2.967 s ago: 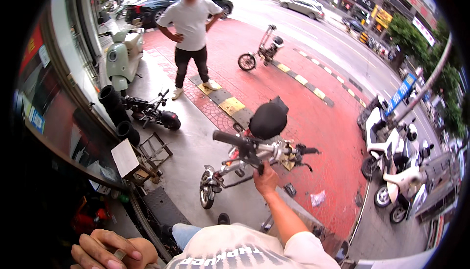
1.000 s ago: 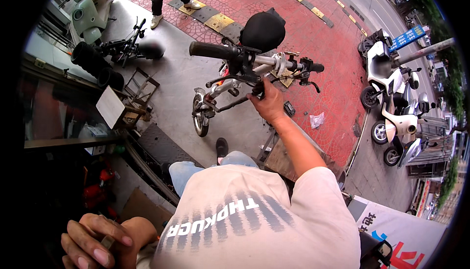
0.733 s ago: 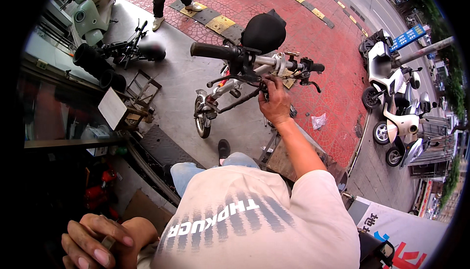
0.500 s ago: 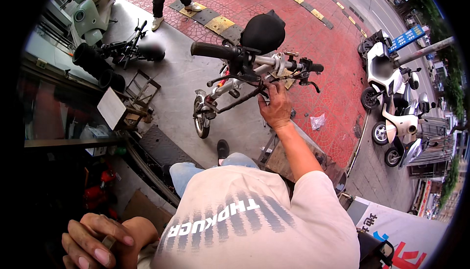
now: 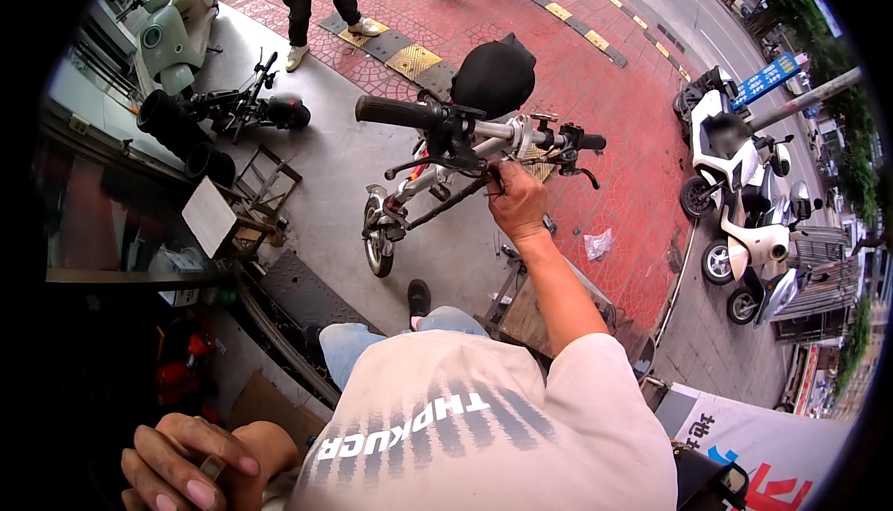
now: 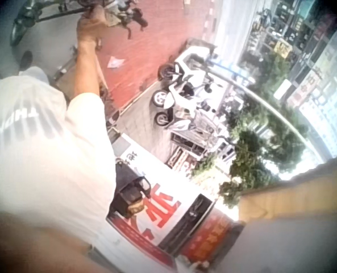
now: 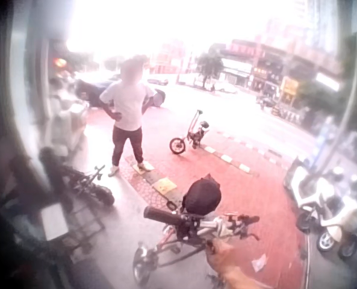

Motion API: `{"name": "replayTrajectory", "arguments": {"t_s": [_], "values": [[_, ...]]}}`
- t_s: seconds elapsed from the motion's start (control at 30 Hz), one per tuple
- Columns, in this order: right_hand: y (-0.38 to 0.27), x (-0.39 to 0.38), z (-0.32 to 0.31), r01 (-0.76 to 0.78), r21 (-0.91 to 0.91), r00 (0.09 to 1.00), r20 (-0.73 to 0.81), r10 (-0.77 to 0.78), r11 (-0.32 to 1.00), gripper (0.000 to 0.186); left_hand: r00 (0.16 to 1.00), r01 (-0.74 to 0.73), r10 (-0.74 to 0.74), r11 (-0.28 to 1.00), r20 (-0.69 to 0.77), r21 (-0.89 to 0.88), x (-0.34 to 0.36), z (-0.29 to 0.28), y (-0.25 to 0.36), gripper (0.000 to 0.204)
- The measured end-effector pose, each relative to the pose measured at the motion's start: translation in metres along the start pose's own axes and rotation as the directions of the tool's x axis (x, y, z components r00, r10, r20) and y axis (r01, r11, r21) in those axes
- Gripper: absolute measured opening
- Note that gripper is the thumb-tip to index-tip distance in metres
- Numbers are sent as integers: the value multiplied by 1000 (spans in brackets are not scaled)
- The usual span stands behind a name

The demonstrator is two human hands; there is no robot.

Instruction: The person repairs a red folding bicycle in a workshop, focusing on the handlebars and seat. They use a screwdriver to adjust components on the handlebars, then use scissors to cut a cable. The person also adjusts the seat post and uses a phone to scan a QR code.

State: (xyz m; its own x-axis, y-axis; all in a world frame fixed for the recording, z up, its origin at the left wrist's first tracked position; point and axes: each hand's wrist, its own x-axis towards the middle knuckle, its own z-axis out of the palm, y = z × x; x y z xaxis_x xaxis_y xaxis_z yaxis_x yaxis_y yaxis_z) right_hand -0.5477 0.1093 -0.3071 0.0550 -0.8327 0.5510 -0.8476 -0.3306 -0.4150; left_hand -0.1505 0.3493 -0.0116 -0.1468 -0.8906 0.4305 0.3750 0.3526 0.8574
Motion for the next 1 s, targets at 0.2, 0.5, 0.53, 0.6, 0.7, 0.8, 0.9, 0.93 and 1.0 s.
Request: {"name": "replayTrajectory", "arguments": {"t_s": [0.2, 0.5, 0.53, 0.6, 0.7, 0.8, 0.9, 0.93, 1.0], "values": [[-7, 13, 12, -109, 106, 990, 101, 98, 988, 22, 969, -196, 217, 965, -115, 172, -14, 3, -24, 13], [-12, -2, -18, -184, 87, 953, 260, 156, 979, 42, 998, 53, -53, 999, 14, -1, 2, -4, -6, 14], [-20, -4, -16, -152, 129, 977, 171, 129, 980, 41, 989, 129, -126, 991, 76, -32, 16, 9, 2, 20], [-23, -14, -11, -141, 125, 990, -2, 142, 982, 35, 968, 217, -207, 974, 140, -60, 30, 20, 8, 27], [-23, -37, 0, -153, 127, 988, -5, 154, 980, 34, 979, 171, -164, 984, 122, -53, 36, 24, 5, 26], [-34, -35, 4, -114, 33, 977, 184, 106, 993, 26, 980, 160, -151, 985, 131, -61, 39, 24, 2, 25], [-28, -24, 12, -53, -167, 954, 282, 99, 984, 24, 977, 154, -146, 987, 158, -45, 42, 27, 1, 24], [-23, -19, 14, -13, -161, 966, 251, 53, 987, 24, 977, 141, -133, 989, 169, -39, 44, 27, 1, 24], [-19, -19, 12, 15, -128, 976, 218, 13, 992, 23, 964, 195, -183, 980, 191, -46, 46, 23, 3, 24]]}}
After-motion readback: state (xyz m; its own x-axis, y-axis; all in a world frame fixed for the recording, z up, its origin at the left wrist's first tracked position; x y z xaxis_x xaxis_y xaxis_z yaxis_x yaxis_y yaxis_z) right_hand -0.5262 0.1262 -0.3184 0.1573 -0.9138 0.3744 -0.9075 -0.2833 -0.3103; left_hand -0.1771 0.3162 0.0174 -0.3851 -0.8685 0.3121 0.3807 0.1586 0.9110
